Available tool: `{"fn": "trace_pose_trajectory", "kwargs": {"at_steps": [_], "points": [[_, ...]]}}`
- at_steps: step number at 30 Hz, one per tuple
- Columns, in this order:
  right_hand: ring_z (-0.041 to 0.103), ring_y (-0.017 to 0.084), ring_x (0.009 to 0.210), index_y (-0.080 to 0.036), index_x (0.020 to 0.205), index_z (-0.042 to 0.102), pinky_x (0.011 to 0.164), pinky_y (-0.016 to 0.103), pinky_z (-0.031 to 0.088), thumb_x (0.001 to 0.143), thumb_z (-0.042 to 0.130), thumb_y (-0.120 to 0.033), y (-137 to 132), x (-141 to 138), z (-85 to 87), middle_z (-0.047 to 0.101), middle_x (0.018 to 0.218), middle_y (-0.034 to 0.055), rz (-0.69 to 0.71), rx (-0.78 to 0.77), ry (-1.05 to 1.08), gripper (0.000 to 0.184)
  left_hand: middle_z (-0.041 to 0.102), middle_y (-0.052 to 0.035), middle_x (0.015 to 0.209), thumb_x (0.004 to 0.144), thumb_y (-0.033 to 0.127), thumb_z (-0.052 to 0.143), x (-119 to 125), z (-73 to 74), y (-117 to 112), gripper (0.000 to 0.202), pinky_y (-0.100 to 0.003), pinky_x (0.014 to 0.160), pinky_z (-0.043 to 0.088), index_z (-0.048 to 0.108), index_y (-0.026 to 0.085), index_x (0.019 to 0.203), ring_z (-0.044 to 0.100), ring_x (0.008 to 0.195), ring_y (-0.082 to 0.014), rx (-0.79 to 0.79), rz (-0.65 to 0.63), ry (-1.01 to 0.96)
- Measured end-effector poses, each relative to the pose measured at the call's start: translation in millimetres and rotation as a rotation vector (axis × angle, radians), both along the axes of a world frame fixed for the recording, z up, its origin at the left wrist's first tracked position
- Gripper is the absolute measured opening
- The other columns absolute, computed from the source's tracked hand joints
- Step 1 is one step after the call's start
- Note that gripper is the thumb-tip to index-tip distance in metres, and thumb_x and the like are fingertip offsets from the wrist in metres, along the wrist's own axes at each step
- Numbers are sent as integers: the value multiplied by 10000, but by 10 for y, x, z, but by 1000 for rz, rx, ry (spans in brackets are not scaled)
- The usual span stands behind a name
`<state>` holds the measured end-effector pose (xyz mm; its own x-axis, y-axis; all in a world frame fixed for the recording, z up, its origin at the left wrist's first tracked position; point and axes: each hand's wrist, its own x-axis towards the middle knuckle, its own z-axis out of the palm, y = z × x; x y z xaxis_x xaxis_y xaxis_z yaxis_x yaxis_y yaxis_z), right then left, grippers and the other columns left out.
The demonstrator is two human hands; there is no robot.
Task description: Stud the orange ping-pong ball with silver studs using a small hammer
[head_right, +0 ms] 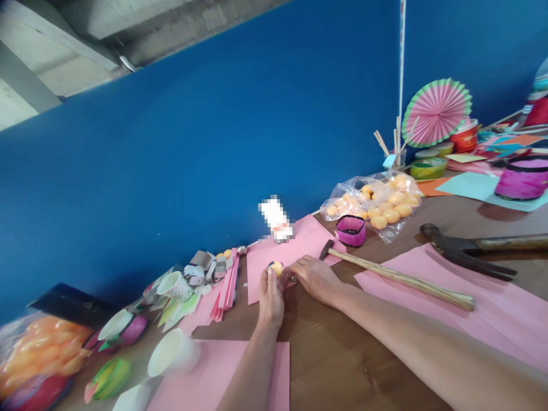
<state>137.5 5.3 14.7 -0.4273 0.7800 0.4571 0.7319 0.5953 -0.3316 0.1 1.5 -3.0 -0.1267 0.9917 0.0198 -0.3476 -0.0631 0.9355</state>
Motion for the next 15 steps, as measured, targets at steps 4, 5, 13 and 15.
{"fn": "trace_pose_trajectory", "kwargs": {"at_steps": [4, 5, 13, 15], "points": [[500, 162, 762, -159, 785, 571, 706, 282, 392, 853, 388, -126, 10, -1, -18, 576, 773, 53, -22, 3, -16, 198, 605, -96, 1015, 765, 486, 486, -9, -15, 9, 418, -360, 868, 431, 515, 178, 1046, 580, 959, -202, 9, -31, -10], [498, 161, 761, -158, 786, 571, 706, 281, 391, 850, 390, -121, 13, -1, -25, 574, 771, 53, -27, 4, -18, 196, 604, -95, 1014, 771, 482, 480, -9, -13, 10, 410, -362, 865, 433, 511, 179, 1047, 582, 953, -201, 9, -37, -14], [493, 159, 773, -159, 780, 572, 703, 271, 390, 853, 401, -131, 7, 18, -18, 573, 787, 51, -27, 33, 29, 188, 607, -74, 999, 775, 461, 487, 29, 89, -40, 356, -351, 843, 447, 516, 189, 1003, 587, 949, -198, 34, -26, -78], [497, 161, 801, -163, 832, 581, 725, 277, 391, 852, 404, -131, 4, 24, -20, 582, 814, 50, -11, 40, 70, 181, 606, -77, 1008, 782, 461, 475, 35, 109, -56, 359, -359, 832, 453, 513, 189, 1013, 596, 932, -198, 45, -52, -91]]}}
